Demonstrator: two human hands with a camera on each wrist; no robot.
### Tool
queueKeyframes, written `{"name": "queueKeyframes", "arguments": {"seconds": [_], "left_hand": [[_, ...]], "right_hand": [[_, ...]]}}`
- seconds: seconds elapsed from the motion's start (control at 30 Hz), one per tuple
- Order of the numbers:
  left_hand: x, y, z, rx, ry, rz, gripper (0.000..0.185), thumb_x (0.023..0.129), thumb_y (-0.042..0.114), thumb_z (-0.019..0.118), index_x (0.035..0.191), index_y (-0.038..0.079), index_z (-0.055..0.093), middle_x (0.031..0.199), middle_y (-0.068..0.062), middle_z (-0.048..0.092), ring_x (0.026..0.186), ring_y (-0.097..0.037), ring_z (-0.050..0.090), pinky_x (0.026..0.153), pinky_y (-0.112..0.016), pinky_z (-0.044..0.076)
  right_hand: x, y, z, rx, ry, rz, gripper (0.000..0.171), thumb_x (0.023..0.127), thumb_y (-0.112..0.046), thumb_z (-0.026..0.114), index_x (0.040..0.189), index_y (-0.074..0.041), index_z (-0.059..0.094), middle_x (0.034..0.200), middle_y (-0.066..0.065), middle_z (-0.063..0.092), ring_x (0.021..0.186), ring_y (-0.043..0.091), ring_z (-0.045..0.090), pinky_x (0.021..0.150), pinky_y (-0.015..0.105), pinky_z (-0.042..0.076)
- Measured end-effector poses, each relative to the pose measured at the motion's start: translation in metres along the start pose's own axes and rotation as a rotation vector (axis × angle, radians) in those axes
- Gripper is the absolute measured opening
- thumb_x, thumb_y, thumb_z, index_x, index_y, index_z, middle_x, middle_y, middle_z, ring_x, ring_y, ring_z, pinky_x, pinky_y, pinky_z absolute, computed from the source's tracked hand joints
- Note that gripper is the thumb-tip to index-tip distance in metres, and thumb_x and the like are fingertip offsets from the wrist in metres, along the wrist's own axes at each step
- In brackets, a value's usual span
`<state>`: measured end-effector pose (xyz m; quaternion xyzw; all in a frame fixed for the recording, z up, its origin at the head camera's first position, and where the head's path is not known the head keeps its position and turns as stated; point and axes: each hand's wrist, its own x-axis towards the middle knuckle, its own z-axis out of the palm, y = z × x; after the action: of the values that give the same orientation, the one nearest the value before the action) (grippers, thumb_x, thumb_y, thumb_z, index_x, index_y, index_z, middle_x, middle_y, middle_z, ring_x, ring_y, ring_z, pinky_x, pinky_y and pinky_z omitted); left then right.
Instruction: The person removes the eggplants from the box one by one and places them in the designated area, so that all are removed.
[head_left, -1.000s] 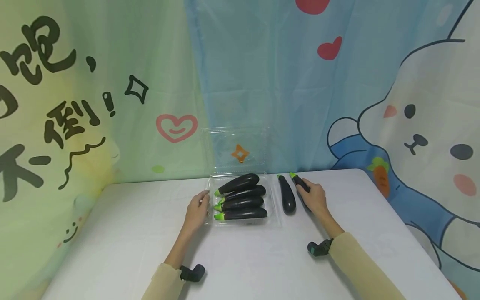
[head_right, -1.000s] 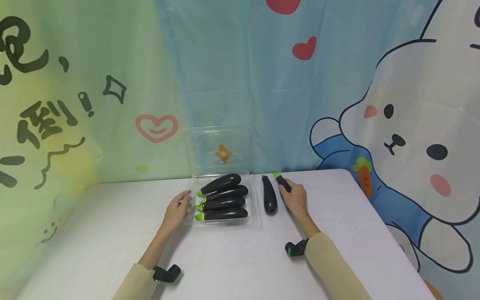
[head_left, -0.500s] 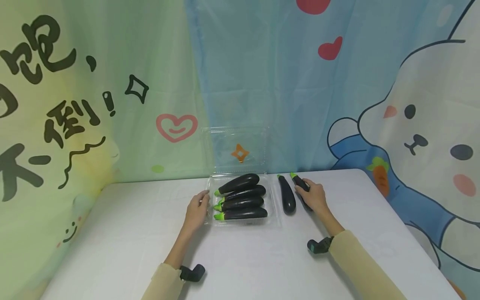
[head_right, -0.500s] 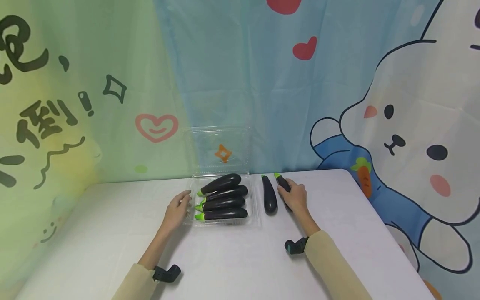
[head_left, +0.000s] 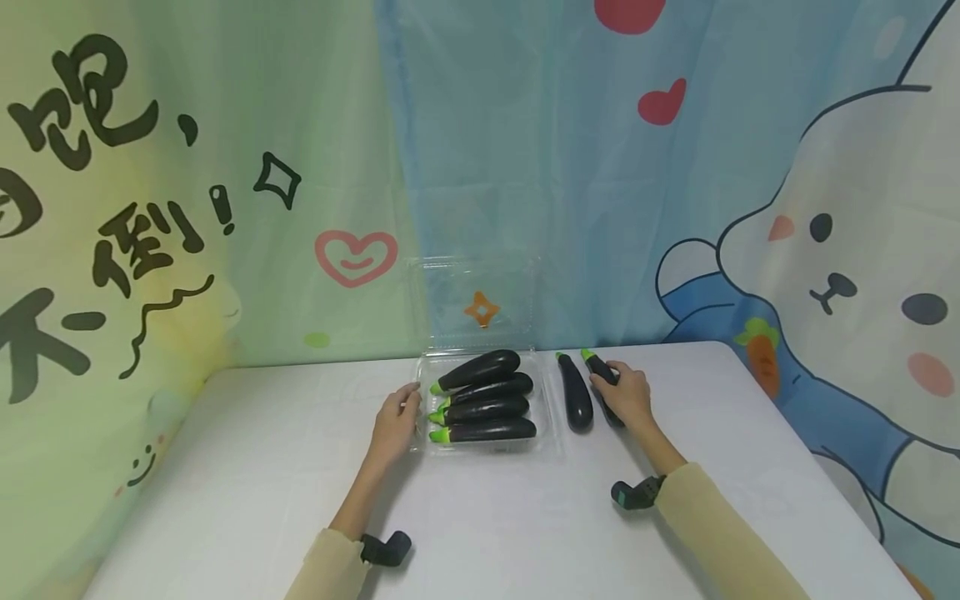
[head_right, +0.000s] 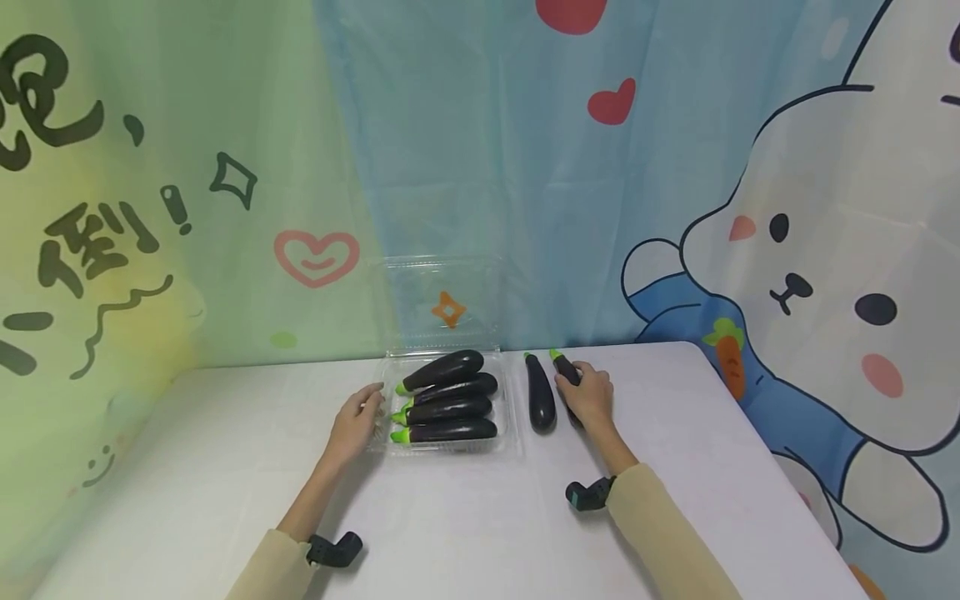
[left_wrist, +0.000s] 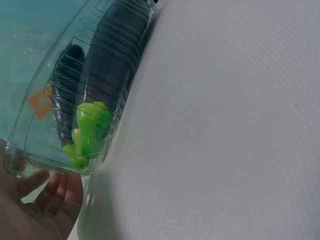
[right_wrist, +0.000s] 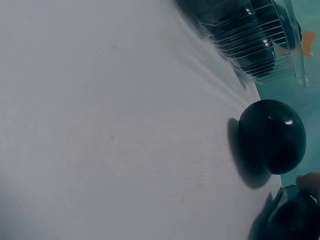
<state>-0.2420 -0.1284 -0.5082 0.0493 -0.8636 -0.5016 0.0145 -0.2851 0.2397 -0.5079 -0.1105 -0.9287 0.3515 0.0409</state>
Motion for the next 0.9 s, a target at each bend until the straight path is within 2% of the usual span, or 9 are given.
{"name": "queueKeyframes", "arguments": {"seconds": [0.17, 0.63, 0.9], "left_hand": [[0.0011, 0.0004, 0.0, -0.004, 0.002, -0.005, 0.048, 0.103, 0.036, 0.037, 0.141, 0.009, 0.049, 0.131, -0.015, 0.056, 0.114, -0.028, 0.059, 0.086, -0.038, 0.056], [-0.0018, -0.0004, -0.0006, -0.007, 0.001, 0.006, 0.047, 0.103, 0.034, 0.037, 0.14, 0.009, 0.051, 0.125, -0.016, 0.058, 0.11, -0.027, 0.061, 0.084, -0.036, 0.056], [-0.0013, 0.0, 0.0004, -0.006, 0.005, -0.003, 0.047, 0.103, 0.036, 0.038, 0.139, 0.01, 0.051, 0.125, -0.014, 0.059, 0.109, -0.026, 0.06, 0.083, -0.036, 0.057]], "right_hand": [[0.0007, -0.0018, -0.0003, 0.0, 0.0, 0.007, 0.059, 0.094, -0.03, 0.057, 0.138, 0.006, 0.044, 0.124, 0.036, 0.048, 0.114, 0.047, 0.047, 0.092, 0.057, 0.044], [-0.0008, -0.002, -0.0006, 0.011, -0.009, 0.013, 0.06, 0.095, -0.034, 0.056, 0.138, 0.007, 0.044, 0.126, 0.035, 0.049, 0.116, 0.047, 0.046, 0.094, 0.056, 0.042], [-0.0016, -0.0092, -0.0081, 0.062, 0.07, -0.044, 0.056, 0.096, -0.032, 0.053, 0.139, 0.004, 0.044, 0.132, 0.032, 0.046, 0.124, 0.047, 0.04, 0.103, 0.057, 0.036]]}}
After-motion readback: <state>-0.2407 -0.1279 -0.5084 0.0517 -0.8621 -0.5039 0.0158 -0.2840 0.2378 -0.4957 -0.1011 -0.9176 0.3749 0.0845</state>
